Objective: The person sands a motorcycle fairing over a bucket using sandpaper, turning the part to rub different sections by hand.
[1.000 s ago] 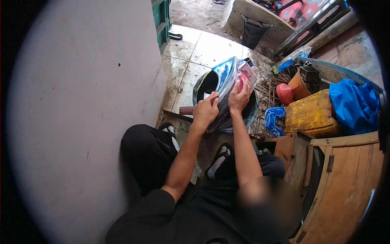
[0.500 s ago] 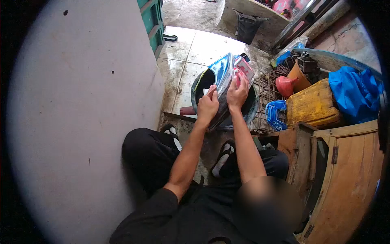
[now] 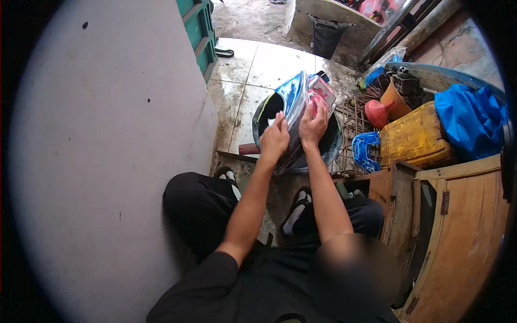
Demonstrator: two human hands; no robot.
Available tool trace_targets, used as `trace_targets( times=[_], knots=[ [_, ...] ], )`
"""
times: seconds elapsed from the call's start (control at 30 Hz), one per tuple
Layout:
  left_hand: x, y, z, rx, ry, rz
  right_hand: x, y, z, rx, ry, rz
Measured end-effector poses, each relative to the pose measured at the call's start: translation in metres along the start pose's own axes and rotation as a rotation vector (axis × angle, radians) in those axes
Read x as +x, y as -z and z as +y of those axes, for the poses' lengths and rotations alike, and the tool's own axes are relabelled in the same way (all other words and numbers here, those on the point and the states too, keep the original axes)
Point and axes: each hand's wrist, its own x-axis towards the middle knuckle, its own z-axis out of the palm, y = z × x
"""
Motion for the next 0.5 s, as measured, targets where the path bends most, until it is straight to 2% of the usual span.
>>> trace_targets(
  times=[0.03,0.07,0.13,0.17,0.27,0.3,0.33,0.4,0.5],
  knots=[
    [0.015,0.01,0.006,0.104,0.187,-0.215,0.0,0.0,0.0,0.016,0.001,0.005],
    [0.007,0.012,0.011,0.097,0.191,-0.213,0.002,0.0,0.0,0.033,0.005,0.009],
    [-0.015,0.013,0.019,0.264,-0.005,-0.154,0.003,0.0,-0.001,0.038,0.011,0.005],
    [-0.028,0.006,0.022,0.245,-0.046,-0.075,0.003,0.0,0.0,0.037,0.008,0.005],
    [-0.01,-0.007,0.013,0.091,-0.063,-0.007,0.001,-0.001,-0.001,0.007,-0.003,0.014],
    [0.004,0.002,0.016,0.046,0.075,-0.129,0.0,-0.001,0.0,0.007,-0.001,0.011],
    [-0.002,0.005,0.019,0.044,0.078,-0.13,-0.001,0.001,0.001,0.017,-0.012,0.0],
    [-0.013,0.011,0.028,0.236,0.024,-0.157,0.004,-0.001,-0.001,0.036,-0.011,-0.005],
    [-0.021,-0.004,0.026,0.184,-0.037,-0.067,-0.001,0.001,0.0,0.038,-0.01,-0.004]
  ],
)
